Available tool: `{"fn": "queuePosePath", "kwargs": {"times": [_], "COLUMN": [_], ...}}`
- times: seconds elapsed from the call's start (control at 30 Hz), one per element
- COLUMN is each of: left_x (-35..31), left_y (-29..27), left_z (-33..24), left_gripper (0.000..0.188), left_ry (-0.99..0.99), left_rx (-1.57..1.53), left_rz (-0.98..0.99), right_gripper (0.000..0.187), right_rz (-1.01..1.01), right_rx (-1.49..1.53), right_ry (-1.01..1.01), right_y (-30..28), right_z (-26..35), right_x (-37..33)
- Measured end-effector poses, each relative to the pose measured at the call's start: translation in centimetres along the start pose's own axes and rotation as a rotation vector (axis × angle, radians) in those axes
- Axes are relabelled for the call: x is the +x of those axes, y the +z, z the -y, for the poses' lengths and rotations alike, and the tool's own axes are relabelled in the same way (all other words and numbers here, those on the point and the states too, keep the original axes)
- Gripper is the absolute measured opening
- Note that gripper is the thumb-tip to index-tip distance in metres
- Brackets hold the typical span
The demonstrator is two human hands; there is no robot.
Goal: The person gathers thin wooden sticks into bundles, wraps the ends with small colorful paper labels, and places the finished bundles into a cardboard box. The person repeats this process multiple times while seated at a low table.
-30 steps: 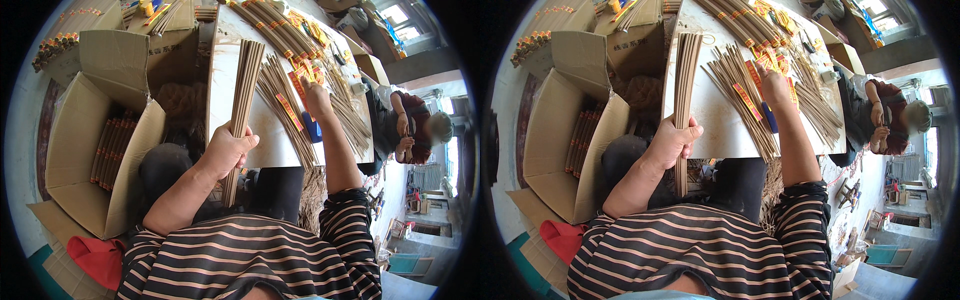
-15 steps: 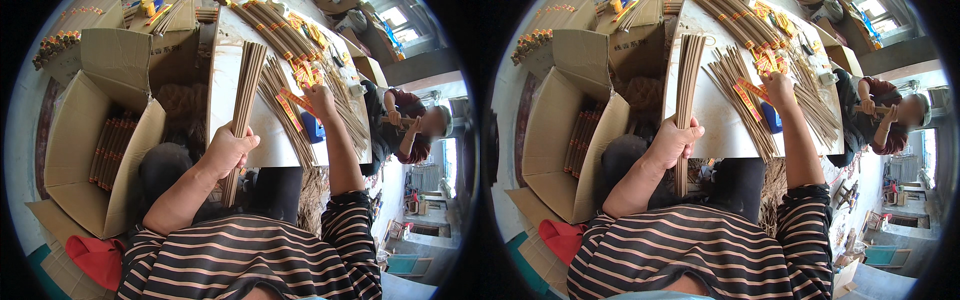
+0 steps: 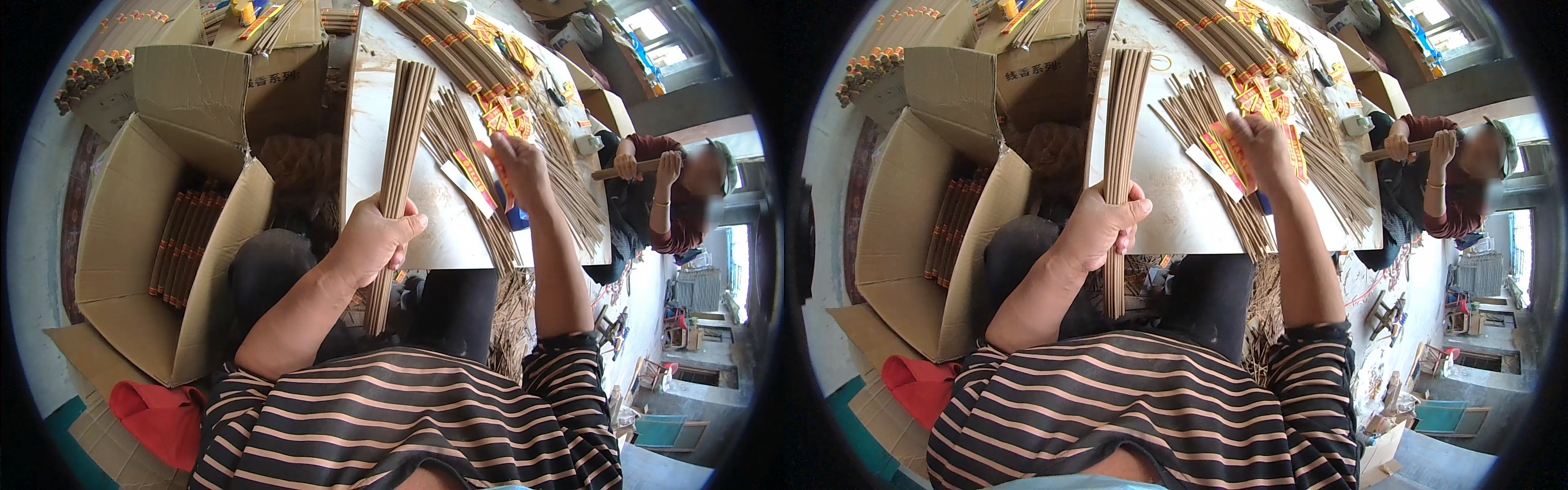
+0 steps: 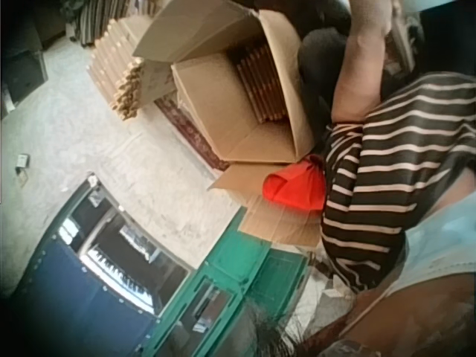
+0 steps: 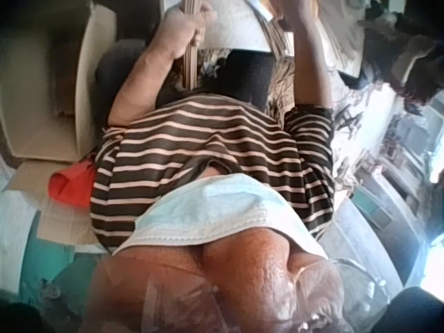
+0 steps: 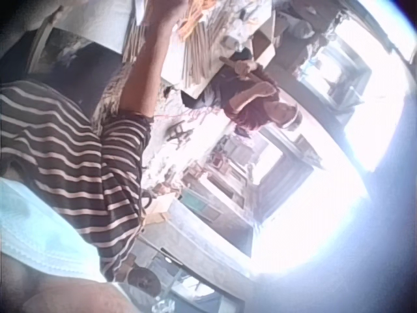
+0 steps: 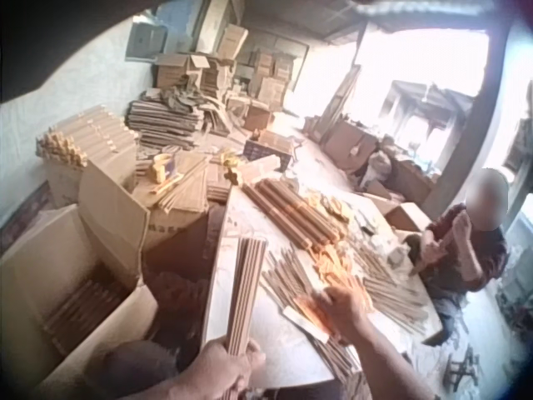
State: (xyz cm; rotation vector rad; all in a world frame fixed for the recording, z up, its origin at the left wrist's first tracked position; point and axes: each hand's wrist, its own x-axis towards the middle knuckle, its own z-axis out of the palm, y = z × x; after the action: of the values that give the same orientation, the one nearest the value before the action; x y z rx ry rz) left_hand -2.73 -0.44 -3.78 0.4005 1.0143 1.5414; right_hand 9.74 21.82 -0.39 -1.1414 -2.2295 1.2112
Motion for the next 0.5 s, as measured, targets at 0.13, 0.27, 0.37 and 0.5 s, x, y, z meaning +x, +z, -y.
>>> {"fn": "queuePosePath", "kwargs": {"times": [0.13, 0.27, 0.37, 0.5], "left_x": [-0.5, -1.2, -2.1, -3.4], "left_y": [0.4, 1.2, 2.5, 4.0], "left_z": [-0.4, -0.3, -0.2, -0.6], "left_gripper": [0.025, 0.029, 0.017, 0.009], "left_ry": [-0.004, -0.021, -0.058, -0.037], "left_rx": [0.024, -0.034, -0.071, 0.016], "left_rz": [0.039, 0.122, 0.093, 0.102], "right_gripper": [0.028, 0.024, 0.024, 0.028], "right_rz": [0.050, 0.045, 0.095, 0.139], "right_rx": [-0.289, -0.119, -0.135, -0.009], "right_ry": [-0.232, -0.271, -0.335, -0.322], "right_y": [2.4, 3.7, 3.3, 2.6], "right_z": [2.9, 3.5, 3.9, 4.1], "right_x": [-6.4, -10.4, -12.3, -14.4]}}
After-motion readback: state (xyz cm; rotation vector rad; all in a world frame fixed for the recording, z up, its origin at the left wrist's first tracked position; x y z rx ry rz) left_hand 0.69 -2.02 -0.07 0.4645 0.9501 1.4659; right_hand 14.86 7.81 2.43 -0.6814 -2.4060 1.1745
